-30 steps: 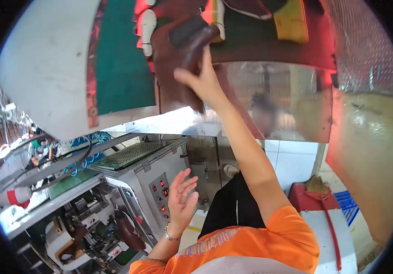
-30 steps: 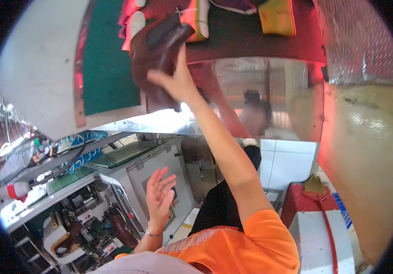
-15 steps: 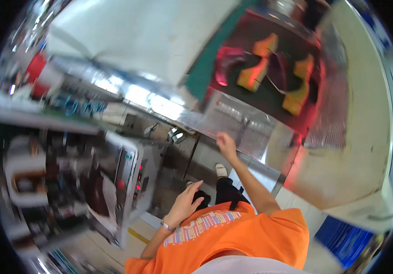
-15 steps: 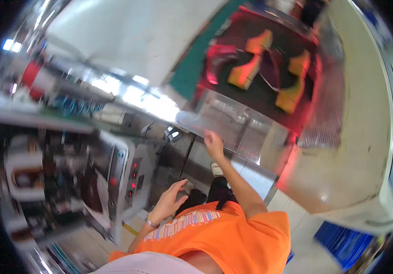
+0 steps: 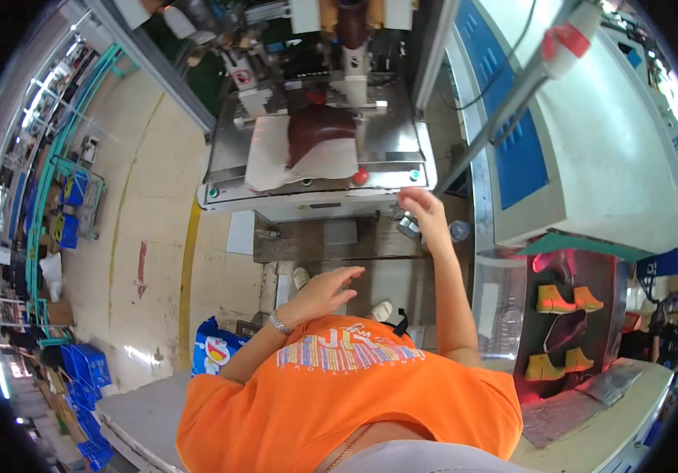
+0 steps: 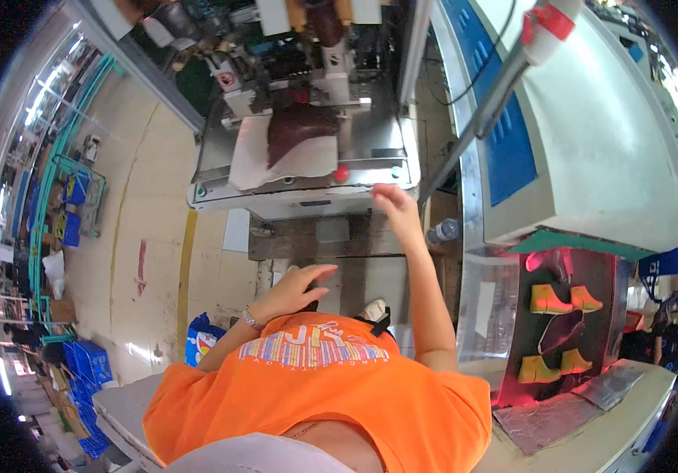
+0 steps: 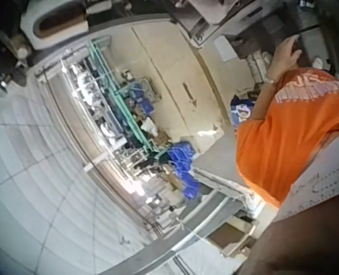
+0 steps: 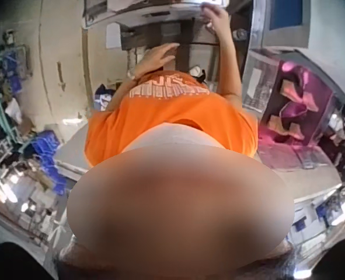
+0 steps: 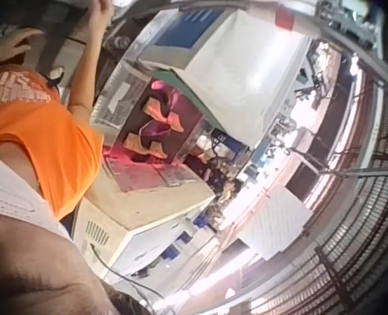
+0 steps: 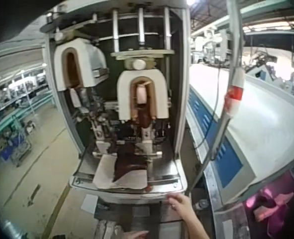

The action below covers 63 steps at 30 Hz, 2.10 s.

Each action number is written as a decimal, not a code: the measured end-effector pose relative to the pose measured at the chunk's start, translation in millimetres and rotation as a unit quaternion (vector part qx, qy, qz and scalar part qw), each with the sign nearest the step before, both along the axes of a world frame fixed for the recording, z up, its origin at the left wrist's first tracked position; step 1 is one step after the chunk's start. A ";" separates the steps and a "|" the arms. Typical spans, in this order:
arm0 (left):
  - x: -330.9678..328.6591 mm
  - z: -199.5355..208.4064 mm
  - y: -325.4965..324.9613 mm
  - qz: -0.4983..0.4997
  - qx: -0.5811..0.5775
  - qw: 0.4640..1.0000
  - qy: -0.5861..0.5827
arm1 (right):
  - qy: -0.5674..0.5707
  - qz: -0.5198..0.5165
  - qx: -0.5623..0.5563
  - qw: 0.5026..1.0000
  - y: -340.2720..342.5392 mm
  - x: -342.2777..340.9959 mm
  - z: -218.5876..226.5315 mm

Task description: The person places brown leather shoe uppers onto a shoe last machine in a factory setting. They align the material, press a button to activate the machine, and then remove the processed shoe. This process is repeated for multiple shoes throughout the video.

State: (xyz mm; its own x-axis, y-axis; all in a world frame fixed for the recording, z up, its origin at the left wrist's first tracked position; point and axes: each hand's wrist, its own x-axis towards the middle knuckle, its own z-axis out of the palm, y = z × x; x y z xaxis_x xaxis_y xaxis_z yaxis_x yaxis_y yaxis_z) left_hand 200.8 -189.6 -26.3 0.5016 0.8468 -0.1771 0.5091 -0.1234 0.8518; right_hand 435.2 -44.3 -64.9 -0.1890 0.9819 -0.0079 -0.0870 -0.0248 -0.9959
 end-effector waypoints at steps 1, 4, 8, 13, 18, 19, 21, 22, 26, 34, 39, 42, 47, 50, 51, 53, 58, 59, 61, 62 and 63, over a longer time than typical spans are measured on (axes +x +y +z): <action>-17.5 -0.4 0.4 0.025 -0.007 1.000 -0.008 | 0.031 0.011 -0.035 0.999 14.7 -22.1 12.4; -63.7 -4.4 1.3 0.073 0.005 0.997 -0.031 | 0.049 -0.003 -0.011 0.999 76.5 -76.6 -1.6; -116.8 -4.3 5.2 0.102 -0.017 0.988 -0.113 | -0.112 -0.151 0.028 0.982 179.3 -129.8 -54.9; -185.8 3.9 15.4 0.129 0.004 0.984 -0.123 | -0.314 -0.141 -0.083 0.935 256.5 -131.1 -102.4; -279.5 -15.7 32.4 0.257 -0.068 0.923 -0.278 | -0.085 -0.102 -0.049 0.990 208.8 -200.6 -11.0; -294.1 -12.5 48.6 0.256 -0.037 0.925 -0.278 | -0.065 -0.081 -0.017 0.994 199.7 -200.7 1.5; -316.8 1.2 86.5 0.255 0.029 0.926 -0.278 | -0.114 -0.083 0.148 0.979 181.0 -199.6 19.0; -320.9 12.7 109.1 0.241 0.040 0.929 -0.277 | -0.140 -0.082 0.231 0.959 170.1 -200.2 31.4; -316.8 56.5 185.4 0.179 -0.033 0.935 -0.304 | -0.240 -0.154 0.269 0.920 82.3 -245.4 119.3; -293.8 84.9 274.9 -0.064 -0.427 0.789 -0.436 | -0.302 -0.046 0.538 0.786 23.2 -269.4 141.7; -299.3 131.9 278.0 -0.038 -0.375 0.853 -0.360 | -0.315 -0.008 0.599 0.736 22.3 -270.3 139.9; -313.2 148.0 277.5 -0.035 -0.309 0.889 -0.337 | -0.310 -0.021 0.616 0.724 15.5 -261.6 157.7; -309.8 185.5 265.4 -0.046 -0.220 0.935 -0.275 | -0.223 -0.110 0.449 0.858 84.9 -263.7 200.6; -301.6 196.2 262.6 -0.086 -0.188 0.943 -0.260 | 0.042 0.262 0.249 0.931 133.4 -313.8 186.2; -300.6 205.7 261.6 -0.089 -0.165 0.954 -0.233 | 0.074 0.318 0.209 0.922 143.4 -313.9 175.0; -302.5 228.1 254.0 -0.121 -0.143 0.951 -0.247 | 0.130 0.432 0.127 0.883 163.7 -316.5 162.5; -362.3 200.6 264.5 -0.069 -0.026 0.983 -0.170 | 0.264 0.364 0.111 0.886 186.5 -328.0 188.3; -363.1 199.5 271.9 -0.041 0.028 0.981 -0.186 | 0.249 0.340 0.141 0.896 192.4 -328.8 196.3; -358.8 201.8 288.8 0.019 0.136 0.967 -0.214 | 0.220 0.234 0.142 0.936 212.8 -330.2 197.7; -352.3 210.0 295.8 0.058 0.148 0.953 -0.258 | 0.215 0.202 0.143 0.945 223.8 -332.3 206.4; -347.5 214.1 308.0 0.084 0.134 0.938 -0.309 | 0.210 0.169 0.144 0.952 234.9 -334.2 217.6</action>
